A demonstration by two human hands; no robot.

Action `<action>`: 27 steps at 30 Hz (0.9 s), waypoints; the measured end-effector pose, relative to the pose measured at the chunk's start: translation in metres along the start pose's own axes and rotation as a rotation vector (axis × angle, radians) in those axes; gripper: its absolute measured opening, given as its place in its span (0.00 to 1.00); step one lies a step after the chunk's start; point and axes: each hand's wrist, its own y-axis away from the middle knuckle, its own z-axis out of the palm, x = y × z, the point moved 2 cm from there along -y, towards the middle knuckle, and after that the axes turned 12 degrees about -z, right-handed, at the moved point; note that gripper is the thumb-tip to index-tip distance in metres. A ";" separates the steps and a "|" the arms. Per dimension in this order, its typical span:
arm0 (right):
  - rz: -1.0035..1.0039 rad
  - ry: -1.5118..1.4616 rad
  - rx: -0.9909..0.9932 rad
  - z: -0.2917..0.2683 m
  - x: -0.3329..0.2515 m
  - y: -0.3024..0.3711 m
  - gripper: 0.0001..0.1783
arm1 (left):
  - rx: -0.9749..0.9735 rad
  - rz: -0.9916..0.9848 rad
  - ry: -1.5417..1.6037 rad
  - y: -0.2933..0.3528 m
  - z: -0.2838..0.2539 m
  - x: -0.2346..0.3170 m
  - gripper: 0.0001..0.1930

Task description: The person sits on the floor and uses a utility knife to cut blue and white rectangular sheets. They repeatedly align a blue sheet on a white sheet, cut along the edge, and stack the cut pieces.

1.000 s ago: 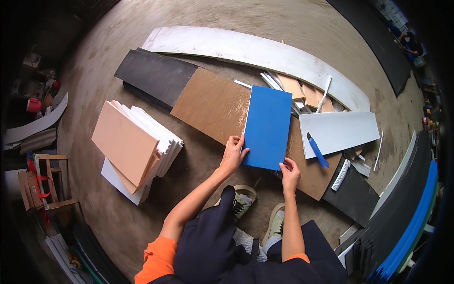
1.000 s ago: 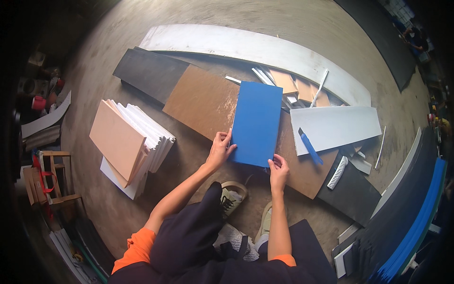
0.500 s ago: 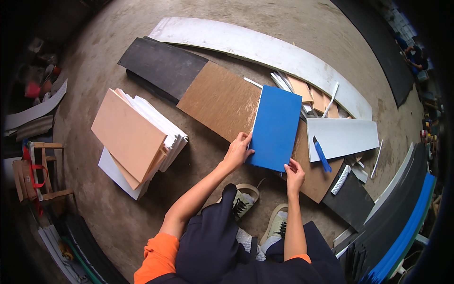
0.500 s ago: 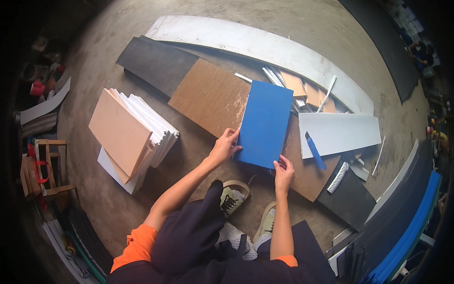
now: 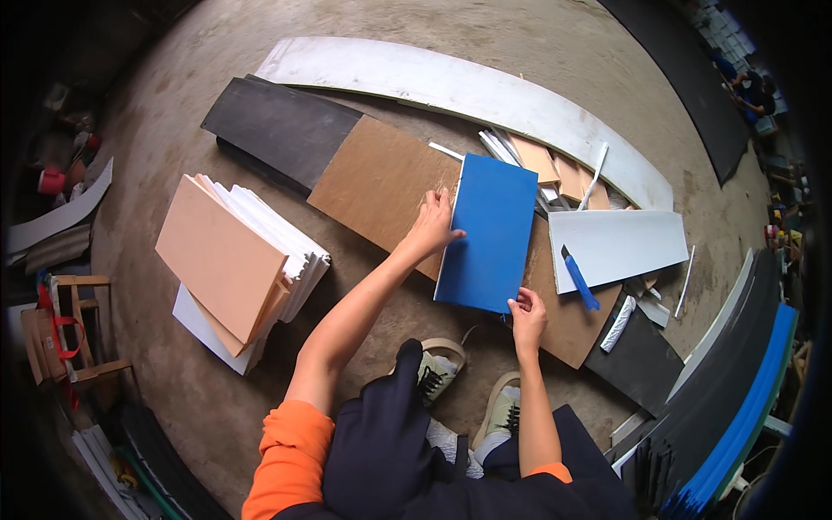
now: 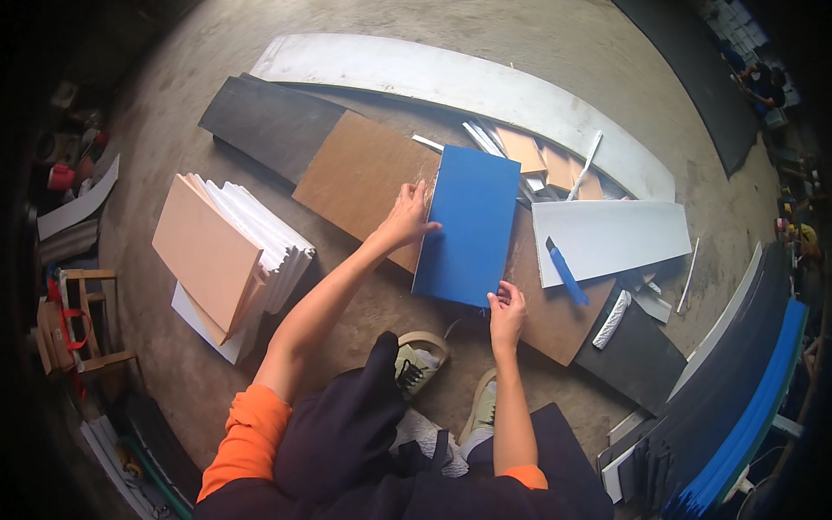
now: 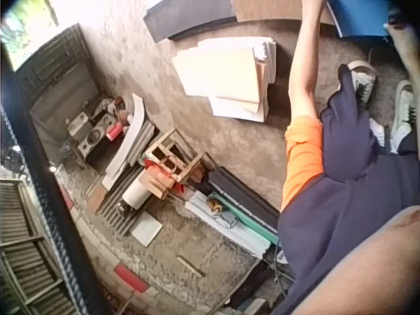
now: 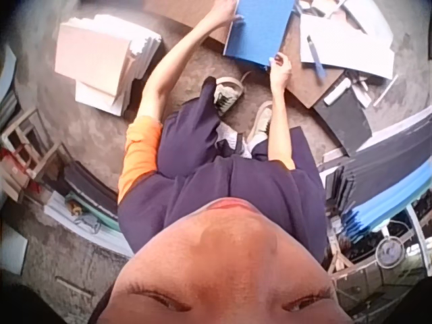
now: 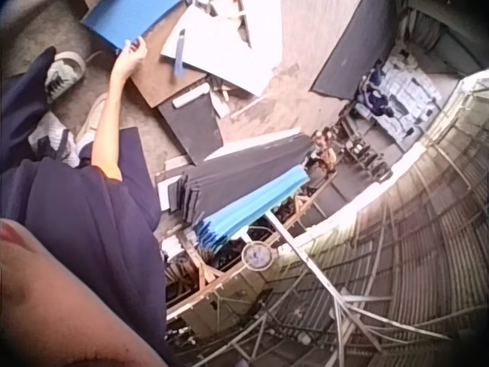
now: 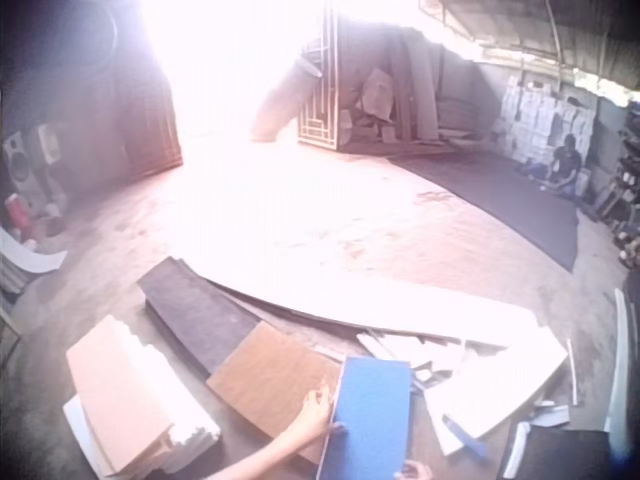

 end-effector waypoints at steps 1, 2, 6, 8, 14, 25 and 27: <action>0.012 -0.003 -0.005 0.000 0.000 0.000 0.16 | 0.061 0.024 -0.024 -0.016 -0.004 0.005 0.47; 0.025 -0.008 -0.010 0.001 0.001 0.000 0.16 | 0.128 0.020 0.027 -0.028 -0.008 0.009 0.43; 0.036 -0.005 0.004 0.001 -0.004 0.001 0.16 | 0.021 -0.037 0.049 -0.058 -0.004 0.019 0.34; 0.013 -0.017 0.029 -0.001 -0.006 0.001 0.16 | 0.021 -0.059 0.101 -0.059 0.000 0.021 0.34; -0.023 0.013 0.044 -0.001 -0.007 0.001 0.15 | 0.051 0.017 -0.141 -0.076 -0.004 0.026 0.47; -0.029 0.051 0.027 -0.002 -0.011 0.001 0.14 | -0.280 0.289 -0.442 -0.104 -0.019 0.057 0.51; -0.047 0.033 0.049 0.001 -0.006 0.001 0.14 | -0.125 0.351 -0.441 -0.093 -0.020 0.050 0.45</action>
